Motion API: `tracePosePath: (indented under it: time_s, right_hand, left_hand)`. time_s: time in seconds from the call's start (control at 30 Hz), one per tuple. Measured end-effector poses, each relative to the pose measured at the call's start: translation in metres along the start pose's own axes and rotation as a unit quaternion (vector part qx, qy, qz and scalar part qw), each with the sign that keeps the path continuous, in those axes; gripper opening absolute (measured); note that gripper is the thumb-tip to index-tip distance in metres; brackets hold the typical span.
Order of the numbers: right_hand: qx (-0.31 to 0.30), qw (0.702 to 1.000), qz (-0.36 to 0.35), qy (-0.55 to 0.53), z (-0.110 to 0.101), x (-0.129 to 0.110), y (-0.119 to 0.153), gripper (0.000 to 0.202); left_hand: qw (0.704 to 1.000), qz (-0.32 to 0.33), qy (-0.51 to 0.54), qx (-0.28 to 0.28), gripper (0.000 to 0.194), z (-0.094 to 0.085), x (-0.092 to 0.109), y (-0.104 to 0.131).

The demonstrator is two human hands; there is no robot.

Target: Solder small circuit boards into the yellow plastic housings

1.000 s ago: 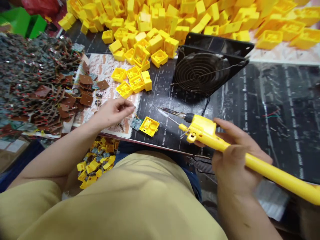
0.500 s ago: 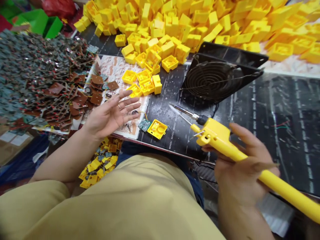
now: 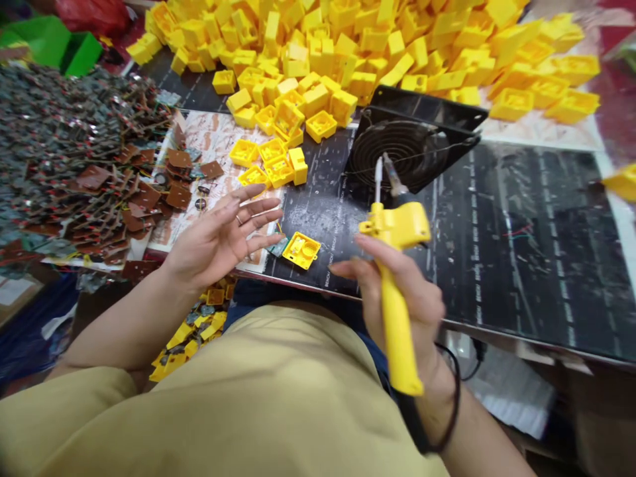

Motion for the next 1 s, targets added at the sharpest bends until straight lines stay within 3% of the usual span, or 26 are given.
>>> tracePosePath:
  time_s: [0.23,0.4,0.63,1.0]
  right_hand:
    - [-0.120,0.992,0.011,-0.042,0.022,0.004,-0.007,0.031]
    - [-0.120,0.991,0.009,-0.067,0.023,0.009,-0.003,0.034]
    - [-0.107,0.993,-0.006,-0.058,0.022,0.008,0.000,0.034]
    - [-0.102,0.993,-0.028,-0.053,0.019,0.005,0.004,0.034]
  left_hand:
    - [0.997,0.035,-0.039,-0.054,0.048,0.033,-0.002,0.002]
    - [0.997,0.027,0.033,-0.071,0.049,0.041,-0.007,0.002]
    - [0.997,0.008,0.032,-0.067,0.050,0.043,-0.008,0.002]
    - [0.989,0.002,0.141,-0.050,0.036,0.050,-0.007,0.005]
Point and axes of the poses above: each hand's wrist, its own y-axis away from the middle knuckle, its own z-axis out of the palm, x = y × z, the point moved 3 cm from there along -y, towards the middle knuckle, and after that the axes turned 8 degrees about -x, right-handed, at the moved point
